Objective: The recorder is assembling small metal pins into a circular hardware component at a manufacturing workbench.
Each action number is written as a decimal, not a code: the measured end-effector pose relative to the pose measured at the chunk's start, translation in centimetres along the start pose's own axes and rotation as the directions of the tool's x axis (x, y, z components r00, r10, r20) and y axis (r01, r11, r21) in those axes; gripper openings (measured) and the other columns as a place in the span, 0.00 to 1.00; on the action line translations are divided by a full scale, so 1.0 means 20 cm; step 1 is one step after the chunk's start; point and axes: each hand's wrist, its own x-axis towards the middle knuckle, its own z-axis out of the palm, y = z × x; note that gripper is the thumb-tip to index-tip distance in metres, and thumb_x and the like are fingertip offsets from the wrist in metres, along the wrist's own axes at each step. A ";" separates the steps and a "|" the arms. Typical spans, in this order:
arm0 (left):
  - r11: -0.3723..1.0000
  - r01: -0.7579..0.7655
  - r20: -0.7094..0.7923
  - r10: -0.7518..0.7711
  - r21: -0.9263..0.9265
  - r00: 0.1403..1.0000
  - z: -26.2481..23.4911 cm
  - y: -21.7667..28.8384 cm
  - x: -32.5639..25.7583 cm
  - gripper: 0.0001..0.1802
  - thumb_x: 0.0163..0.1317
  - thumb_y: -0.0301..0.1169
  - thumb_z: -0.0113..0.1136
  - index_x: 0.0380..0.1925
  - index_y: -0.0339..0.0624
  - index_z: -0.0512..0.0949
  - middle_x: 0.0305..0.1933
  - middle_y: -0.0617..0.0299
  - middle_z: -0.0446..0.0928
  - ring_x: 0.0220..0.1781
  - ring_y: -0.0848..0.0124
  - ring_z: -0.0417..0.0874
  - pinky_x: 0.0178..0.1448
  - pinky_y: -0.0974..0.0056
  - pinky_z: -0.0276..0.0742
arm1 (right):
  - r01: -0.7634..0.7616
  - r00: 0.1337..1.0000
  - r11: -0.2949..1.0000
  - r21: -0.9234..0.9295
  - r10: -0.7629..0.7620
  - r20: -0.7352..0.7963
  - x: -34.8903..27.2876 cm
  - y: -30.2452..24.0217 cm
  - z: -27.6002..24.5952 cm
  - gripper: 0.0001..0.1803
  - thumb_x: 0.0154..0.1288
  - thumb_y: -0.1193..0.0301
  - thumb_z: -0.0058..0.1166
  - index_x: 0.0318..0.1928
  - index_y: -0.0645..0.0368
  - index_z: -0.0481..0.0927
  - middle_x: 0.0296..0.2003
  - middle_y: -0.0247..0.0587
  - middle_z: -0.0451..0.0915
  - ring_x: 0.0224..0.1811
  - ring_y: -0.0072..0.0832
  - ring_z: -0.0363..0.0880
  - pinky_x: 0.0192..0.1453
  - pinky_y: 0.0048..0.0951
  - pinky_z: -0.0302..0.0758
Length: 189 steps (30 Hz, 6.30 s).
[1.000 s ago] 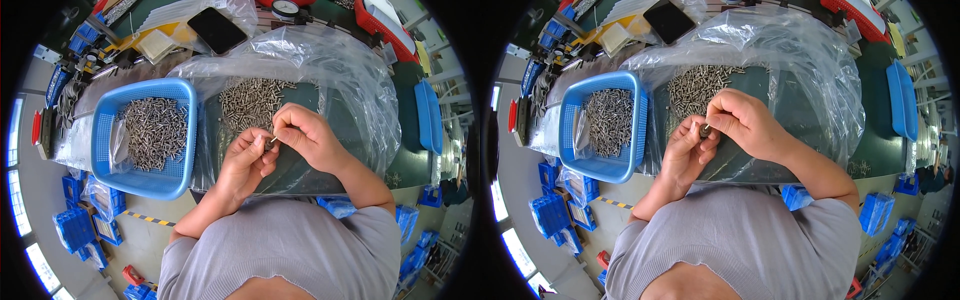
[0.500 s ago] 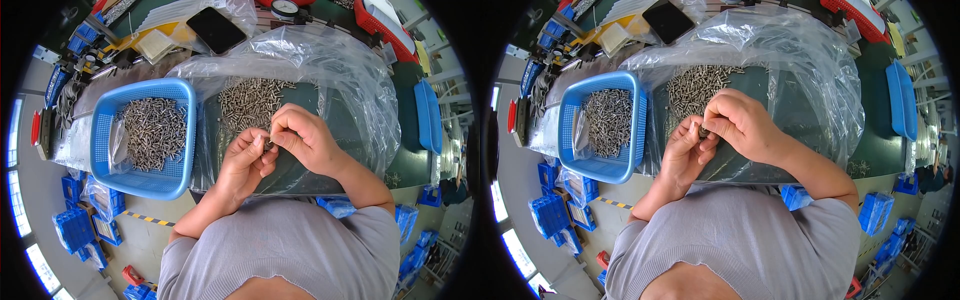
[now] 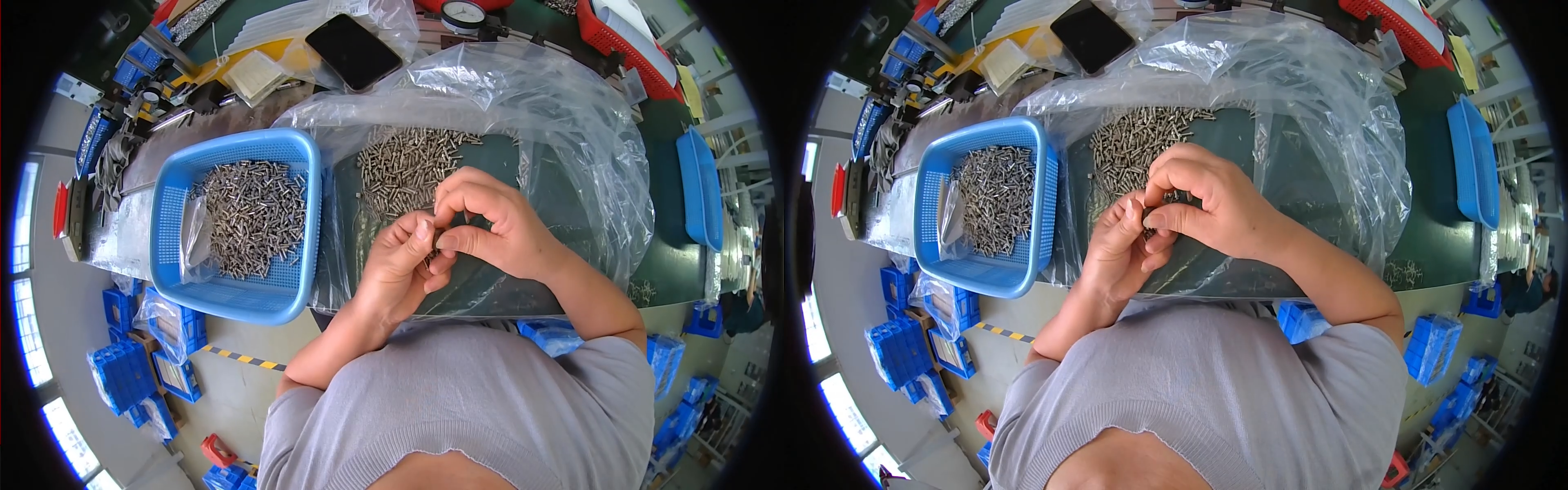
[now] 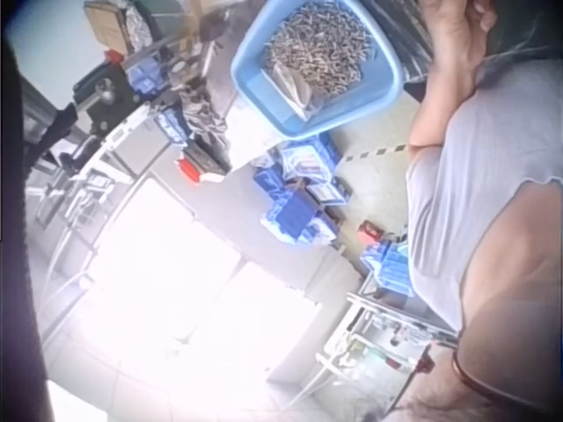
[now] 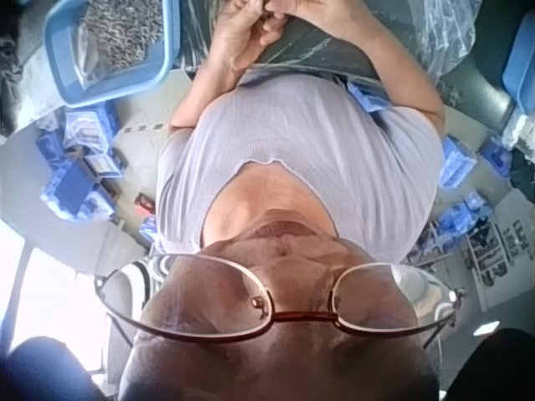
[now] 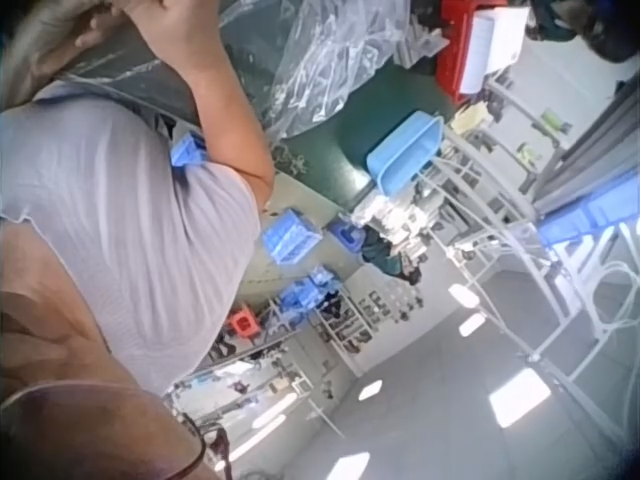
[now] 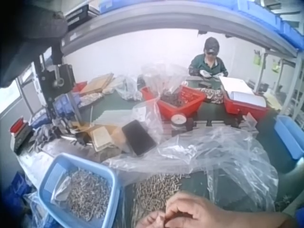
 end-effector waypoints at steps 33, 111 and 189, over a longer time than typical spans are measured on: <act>0.993 -0.080 0.013 0.081 -0.084 0.997 -0.02 -0.01 0.00 0.11 0.69 0.36 0.50 0.43 0.40 0.72 0.38 0.58 0.73 0.32 0.75 0.69 0.31 0.71 0.66 | -0.176 0.983 0.969 -0.175 0.181 0.012 0.01 0.01 -0.13 0.06 0.53 0.76 0.63 0.31 0.60 0.78 0.30 0.33 0.75 0.33 0.24 0.74 0.37 0.27 0.70; 0.997 -0.061 -0.005 0.061 -0.040 0.998 0.00 -0.01 -0.01 0.08 0.68 0.33 0.52 0.42 0.43 0.73 0.35 0.57 0.74 0.31 0.74 0.72 0.30 0.71 0.68 | -0.399 0.916 0.757 0.518 0.348 0.197 0.00 0.00 -0.05 0.04 0.66 0.73 0.54 0.36 0.61 0.75 0.32 0.29 0.75 0.36 0.14 0.72 0.42 0.18 0.70; 0.997 -0.082 -0.034 0.082 -0.009 0.996 0.00 -0.01 -0.01 0.09 0.68 0.35 0.53 0.42 0.42 0.73 0.35 0.60 0.73 0.31 0.75 0.72 0.29 0.71 0.68 | -0.279 0.959 0.799 0.533 0.263 0.107 -0.01 0.03 -0.02 0.03 0.63 0.77 0.55 0.35 0.65 0.77 0.38 0.34 0.72 0.40 0.19 0.70 0.44 0.20 0.69</act>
